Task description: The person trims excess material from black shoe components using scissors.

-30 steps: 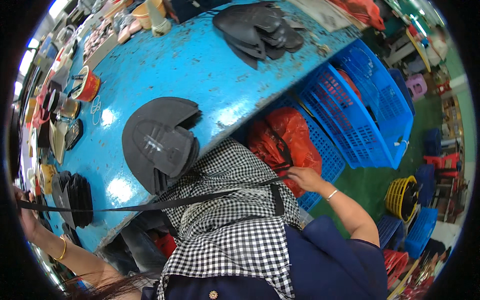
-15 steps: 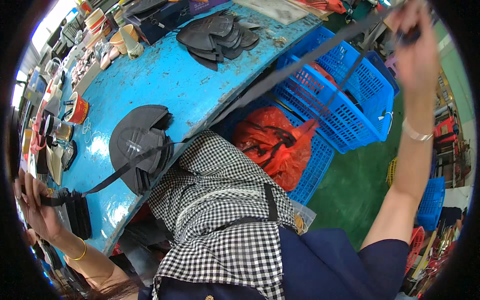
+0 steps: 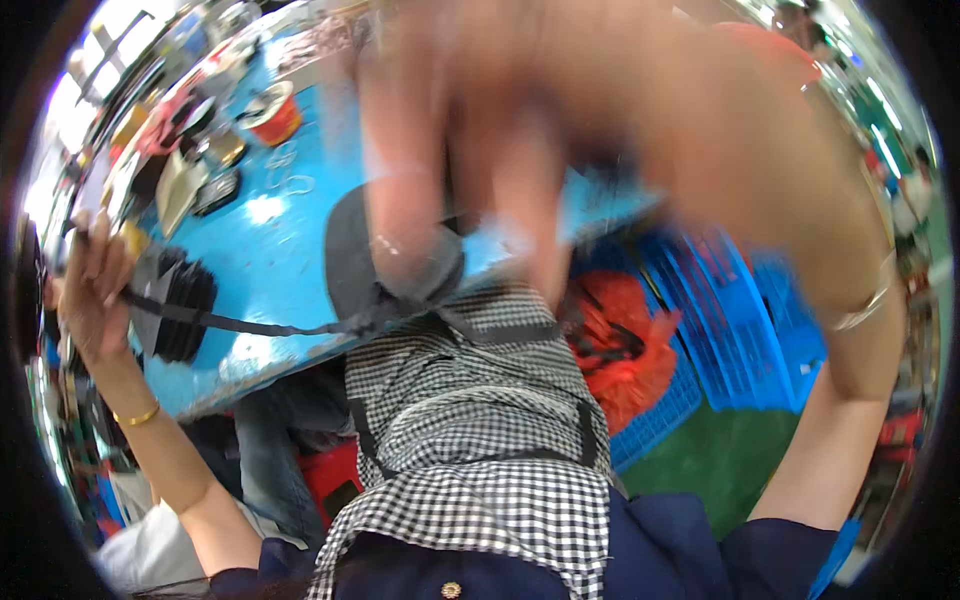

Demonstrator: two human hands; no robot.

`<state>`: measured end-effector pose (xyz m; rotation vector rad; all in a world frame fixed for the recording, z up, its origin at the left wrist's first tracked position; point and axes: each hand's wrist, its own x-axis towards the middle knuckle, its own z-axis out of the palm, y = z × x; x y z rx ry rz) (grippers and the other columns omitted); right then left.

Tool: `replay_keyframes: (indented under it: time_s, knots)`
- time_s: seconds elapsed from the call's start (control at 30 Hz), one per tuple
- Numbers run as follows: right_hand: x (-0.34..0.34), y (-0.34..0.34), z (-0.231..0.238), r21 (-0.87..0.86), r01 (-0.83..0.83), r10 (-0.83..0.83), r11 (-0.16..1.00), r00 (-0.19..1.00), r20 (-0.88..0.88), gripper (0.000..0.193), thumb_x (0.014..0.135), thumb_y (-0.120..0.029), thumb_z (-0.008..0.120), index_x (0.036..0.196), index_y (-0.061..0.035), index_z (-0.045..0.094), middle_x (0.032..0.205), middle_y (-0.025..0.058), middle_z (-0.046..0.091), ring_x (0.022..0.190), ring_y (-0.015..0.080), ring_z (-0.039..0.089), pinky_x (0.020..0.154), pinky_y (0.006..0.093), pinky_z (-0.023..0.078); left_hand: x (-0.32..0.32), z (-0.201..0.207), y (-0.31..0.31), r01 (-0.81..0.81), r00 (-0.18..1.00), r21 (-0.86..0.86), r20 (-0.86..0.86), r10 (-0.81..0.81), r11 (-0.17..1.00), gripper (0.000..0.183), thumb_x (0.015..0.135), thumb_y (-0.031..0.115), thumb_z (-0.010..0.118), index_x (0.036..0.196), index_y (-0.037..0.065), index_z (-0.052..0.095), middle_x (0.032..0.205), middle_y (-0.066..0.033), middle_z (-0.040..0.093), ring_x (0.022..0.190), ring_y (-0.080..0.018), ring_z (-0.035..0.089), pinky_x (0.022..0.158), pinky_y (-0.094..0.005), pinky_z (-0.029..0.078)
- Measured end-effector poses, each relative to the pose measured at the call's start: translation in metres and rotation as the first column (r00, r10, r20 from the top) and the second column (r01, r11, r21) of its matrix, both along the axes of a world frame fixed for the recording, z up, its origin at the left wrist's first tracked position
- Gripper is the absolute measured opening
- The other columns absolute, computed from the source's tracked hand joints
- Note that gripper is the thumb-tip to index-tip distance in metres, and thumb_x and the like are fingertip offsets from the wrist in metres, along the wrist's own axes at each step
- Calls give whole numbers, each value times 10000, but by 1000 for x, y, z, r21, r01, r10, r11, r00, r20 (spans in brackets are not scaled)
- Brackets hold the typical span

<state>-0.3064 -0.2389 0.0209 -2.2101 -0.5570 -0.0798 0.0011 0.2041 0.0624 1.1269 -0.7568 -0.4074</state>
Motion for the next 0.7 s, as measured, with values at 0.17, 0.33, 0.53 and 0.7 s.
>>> replay_keyframes:
  time_s: [0.17,0.33,0.53,0.7]
  knots:
    - [91,74,-14,-90,129,-157,988,848,-506,296,1039,-225,564,1189,8,669,976,56,752,739,135,668,689,286,542,0,-23,-33,-68,931,510,341,-129,858,142,880,145,739,856,16,686,795,0,636,650,-32,533,590,-184,414]
    - [142,18,-77,-38,442,-415,896,805,-425,257,1064,-226,545,1231,-35,585,754,1,558,715,69,524,635,250,435,-3,-56,-118,135,894,768,179,-412,626,150,808,112,795,848,-22,740,784,-30,706,752,-73,623,714,-243,503]
    - [178,9,-129,190,535,-360,823,750,-555,171,1062,-192,557,1142,-57,491,776,-15,572,678,48,476,590,221,390,27,-130,-179,152,785,825,235,-574,545,162,809,177,775,884,33,773,776,-84,735,716,-166,675,706,-299,524]
    - [190,3,-134,167,566,-401,808,734,-548,124,1062,-160,548,1102,-67,479,710,-20,573,571,30,440,505,206,338,36,-155,-199,120,782,873,210,-586,472,126,786,168,763,870,77,785,754,-113,725,695,-245,691,675,-341,532]
